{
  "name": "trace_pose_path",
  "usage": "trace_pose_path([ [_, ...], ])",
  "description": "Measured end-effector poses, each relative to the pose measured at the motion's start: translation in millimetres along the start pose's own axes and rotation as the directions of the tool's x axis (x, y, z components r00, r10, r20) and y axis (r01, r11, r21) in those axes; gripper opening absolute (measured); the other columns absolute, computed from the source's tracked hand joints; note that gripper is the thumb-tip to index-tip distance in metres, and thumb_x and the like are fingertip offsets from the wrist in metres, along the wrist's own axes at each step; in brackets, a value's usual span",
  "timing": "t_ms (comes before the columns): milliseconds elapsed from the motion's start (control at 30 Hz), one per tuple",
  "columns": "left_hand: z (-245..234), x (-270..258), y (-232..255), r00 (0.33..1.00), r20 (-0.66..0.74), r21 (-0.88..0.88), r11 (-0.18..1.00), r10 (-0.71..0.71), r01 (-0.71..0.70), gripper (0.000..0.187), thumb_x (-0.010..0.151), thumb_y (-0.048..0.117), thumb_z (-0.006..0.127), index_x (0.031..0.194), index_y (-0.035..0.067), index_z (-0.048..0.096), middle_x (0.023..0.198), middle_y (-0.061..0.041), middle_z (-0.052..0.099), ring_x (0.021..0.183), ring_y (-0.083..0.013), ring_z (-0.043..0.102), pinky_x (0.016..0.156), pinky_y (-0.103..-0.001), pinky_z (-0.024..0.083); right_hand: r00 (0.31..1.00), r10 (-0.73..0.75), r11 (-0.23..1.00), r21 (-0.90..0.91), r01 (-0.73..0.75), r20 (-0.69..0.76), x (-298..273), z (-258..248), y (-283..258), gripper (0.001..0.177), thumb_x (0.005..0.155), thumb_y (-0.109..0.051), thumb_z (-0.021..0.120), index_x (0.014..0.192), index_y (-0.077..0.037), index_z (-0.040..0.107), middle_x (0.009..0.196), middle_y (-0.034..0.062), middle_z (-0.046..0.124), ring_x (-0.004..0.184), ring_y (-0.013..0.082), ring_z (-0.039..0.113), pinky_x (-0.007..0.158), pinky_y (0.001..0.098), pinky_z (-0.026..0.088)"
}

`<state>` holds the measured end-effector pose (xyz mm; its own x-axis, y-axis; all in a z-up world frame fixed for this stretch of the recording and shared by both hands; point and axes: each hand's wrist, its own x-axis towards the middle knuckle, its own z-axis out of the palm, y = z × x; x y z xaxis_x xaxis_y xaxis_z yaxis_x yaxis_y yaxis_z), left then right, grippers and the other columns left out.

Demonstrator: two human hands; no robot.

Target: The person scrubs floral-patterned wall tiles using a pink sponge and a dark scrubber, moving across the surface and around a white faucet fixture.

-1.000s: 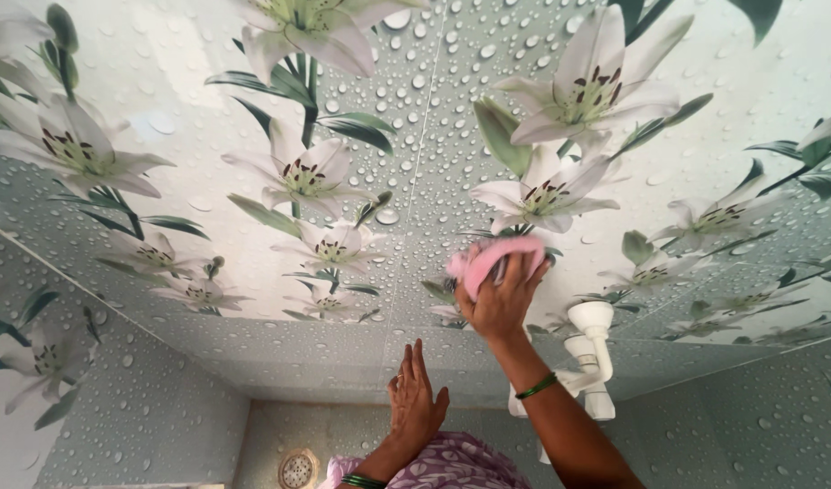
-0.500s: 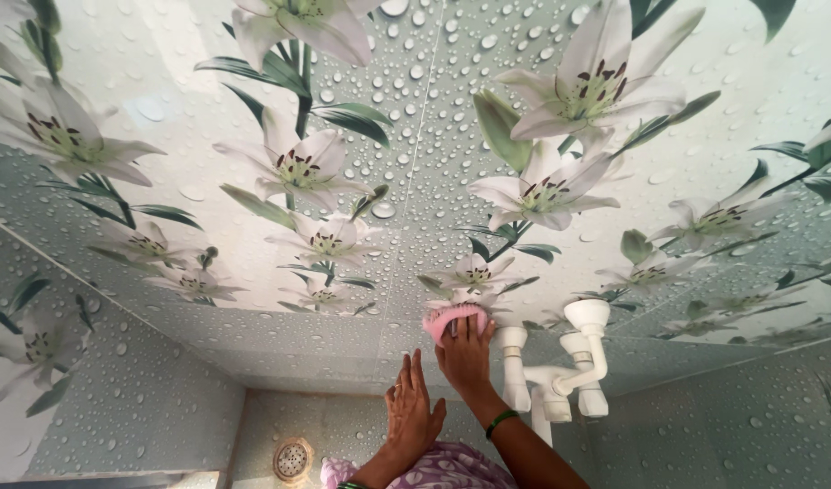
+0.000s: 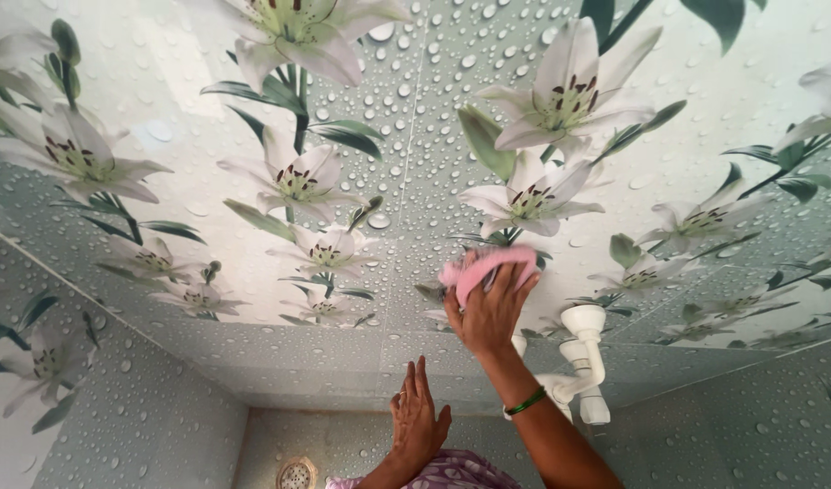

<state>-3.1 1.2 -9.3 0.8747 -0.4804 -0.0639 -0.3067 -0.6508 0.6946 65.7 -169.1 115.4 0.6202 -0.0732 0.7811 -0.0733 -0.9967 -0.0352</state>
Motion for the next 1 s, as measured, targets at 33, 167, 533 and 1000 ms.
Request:
trace_pose_path([
  [33,-0.2,-0.1,0.7,1.0,0.004,0.0,1.0,-0.003,0.003,0.108,0.084,0.02,0.076,0.158,0.005,-0.002,0.16,-0.031,0.015,0.144,-0.042,0.032,0.11,-0.061,0.027,1.0,0.007,1.0,-0.005,-0.007,-0.019,17.4,-13.9,-2.1,0.07,0.093,-0.047,0.061,0.151,-0.008,0.052,0.146,0.0424,0.032,0.141,0.0669,0.024,0.108,0.0843,0.011],
  [167,-0.8,5.1,2.3,1.0,0.025,-0.007,1.0,-0.005,0.006,0.109,0.085,0.021,0.075,0.158,0.006,-0.005,0.161,-0.031,0.014,0.145,-0.0413,0.031,0.111,-0.061,0.027,0.997,0.02,1.0,-0.001,-0.02,-0.074,90.0,-67.3,-4.0,0.073,0.097,-0.052,0.052,0.156,-0.009,0.05,0.154,0.0418,0.028,0.15,0.0614,0.019,0.113,0.0825,0.004],
  [533,-2.4,6.6,-3.1,1.0,-0.024,-0.022,1.0,-0.007,0.006,0.107,0.086,0.023,0.075,0.159,0.01,-0.004,0.161,-0.03,0.014,0.145,-0.0413,0.031,0.11,-0.062,0.027,0.979,-0.032,0.998,-0.066,0.019,-0.2,263.6,-188.5,-7.5,0.07,0.101,-0.054,0.052,0.153,-0.009,0.06,0.159,0.0354,0.021,0.152,0.054,0.017,0.123,0.0747,0.007],
  [1000,-8.8,4.1,-15.2,0.993,-0.112,-0.018,1.0,-0.018,0.016,0.107,0.083,0.022,0.076,0.159,0.01,0.001,0.16,-0.029,0.018,0.143,-0.0414,0.034,0.109,-0.061,0.029,0.91,-0.077,0.995,-0.095,0.041,-0.407,206.2,-107.5,14.1,0.072,0.109,-0.056,0.045,0.165,-0.01,0.047,0.168,0.0302,0.011,0.159,0.0493,0.007,0.125,0.0738,0.011],
])
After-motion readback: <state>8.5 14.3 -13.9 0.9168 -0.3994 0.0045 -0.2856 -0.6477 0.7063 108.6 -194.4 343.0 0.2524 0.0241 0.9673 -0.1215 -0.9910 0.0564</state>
